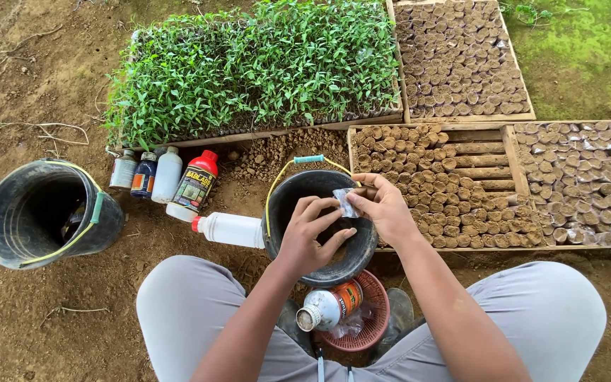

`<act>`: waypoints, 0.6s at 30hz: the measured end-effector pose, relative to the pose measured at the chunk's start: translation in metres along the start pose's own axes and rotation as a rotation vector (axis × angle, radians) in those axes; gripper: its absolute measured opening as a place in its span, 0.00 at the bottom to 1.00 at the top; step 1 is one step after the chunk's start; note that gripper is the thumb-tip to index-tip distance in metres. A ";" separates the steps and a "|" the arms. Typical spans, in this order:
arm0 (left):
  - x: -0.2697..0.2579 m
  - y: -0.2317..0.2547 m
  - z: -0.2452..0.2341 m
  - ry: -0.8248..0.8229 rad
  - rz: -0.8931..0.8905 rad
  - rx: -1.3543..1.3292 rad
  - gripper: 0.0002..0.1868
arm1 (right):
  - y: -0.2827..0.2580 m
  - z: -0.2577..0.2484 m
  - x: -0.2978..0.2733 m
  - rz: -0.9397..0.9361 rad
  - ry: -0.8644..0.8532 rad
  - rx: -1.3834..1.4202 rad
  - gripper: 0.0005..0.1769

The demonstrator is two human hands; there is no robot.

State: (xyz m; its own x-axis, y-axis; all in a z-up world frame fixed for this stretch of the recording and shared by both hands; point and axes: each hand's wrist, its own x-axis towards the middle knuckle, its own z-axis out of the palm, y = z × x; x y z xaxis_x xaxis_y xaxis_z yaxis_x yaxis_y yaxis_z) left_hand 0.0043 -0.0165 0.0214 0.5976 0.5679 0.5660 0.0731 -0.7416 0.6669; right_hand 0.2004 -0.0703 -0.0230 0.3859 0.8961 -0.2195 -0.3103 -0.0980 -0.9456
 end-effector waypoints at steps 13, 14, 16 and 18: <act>-0.002 -0.001 0.003 -0.037 -0.137 -0.176 0.22 | 0.005 0.000 0.003 -0.007 0.030 0.049 0.21; -0.001 0.001 0.003 -0.036 -0.138 -0.176 0.22 | 0.005 0.001 0.002 -0.006 0.029 0.048 0.21; 0.001 0.004 0.001 -0.011 -0.162 -0.207 0.27 | 0.006 0.003 0.003 -0.012 0.043 0.064 0.21; 0.002 0.005 0.002 0.002 -0.151 -0.201 0.27 | 0.009 0.004 0.004 -0.012 0.036 0.070 0.21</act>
State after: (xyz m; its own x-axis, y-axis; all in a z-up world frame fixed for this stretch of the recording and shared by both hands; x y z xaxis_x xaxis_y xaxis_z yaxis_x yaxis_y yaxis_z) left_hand 0.0076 -0.0195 0.0251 0.5904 0.6677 0.4534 0.0011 -0.5624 0.8268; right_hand 0.1959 -0.0663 -0.0314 0.4202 0.8809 -0.2177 -0.3647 -0.0557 -0.9294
